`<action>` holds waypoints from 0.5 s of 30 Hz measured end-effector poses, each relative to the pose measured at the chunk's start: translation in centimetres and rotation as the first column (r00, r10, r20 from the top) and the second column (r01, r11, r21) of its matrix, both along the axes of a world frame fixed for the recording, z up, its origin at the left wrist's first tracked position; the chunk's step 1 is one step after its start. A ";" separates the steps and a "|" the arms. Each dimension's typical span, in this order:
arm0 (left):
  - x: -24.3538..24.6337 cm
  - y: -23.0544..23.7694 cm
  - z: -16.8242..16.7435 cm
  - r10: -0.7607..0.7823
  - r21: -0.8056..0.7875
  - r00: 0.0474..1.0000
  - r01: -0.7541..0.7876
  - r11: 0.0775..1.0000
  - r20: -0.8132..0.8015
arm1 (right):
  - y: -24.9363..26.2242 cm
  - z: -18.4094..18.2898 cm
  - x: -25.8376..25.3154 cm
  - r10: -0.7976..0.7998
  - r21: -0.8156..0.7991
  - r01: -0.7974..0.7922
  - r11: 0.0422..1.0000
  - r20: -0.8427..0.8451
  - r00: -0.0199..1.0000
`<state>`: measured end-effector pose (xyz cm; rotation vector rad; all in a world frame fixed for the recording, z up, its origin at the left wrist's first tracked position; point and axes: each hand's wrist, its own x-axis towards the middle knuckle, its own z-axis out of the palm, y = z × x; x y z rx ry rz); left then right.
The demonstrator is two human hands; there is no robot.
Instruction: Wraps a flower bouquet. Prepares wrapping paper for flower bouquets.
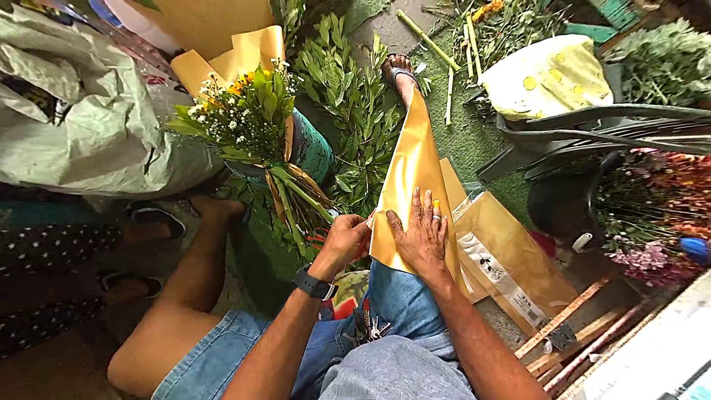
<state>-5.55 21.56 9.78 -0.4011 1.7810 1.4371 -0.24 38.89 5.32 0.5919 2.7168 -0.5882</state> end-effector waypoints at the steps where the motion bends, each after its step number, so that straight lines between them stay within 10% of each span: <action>1: -0.5 0.4 0.0 -0.004 0.005 1.000 0.004 1.000 -0.005 | 0.1 0.0 -0.1 -0.005 -0.004 0.005 1.000 0.003 1.000; 15: 0.1 -1.0 0.4 -0.118 0.003 0.992 0.119 0.993 -0.049 | 0.3 0.0 -0.2 -0.014 -0.018 0.014 1.000 -0.006 1.000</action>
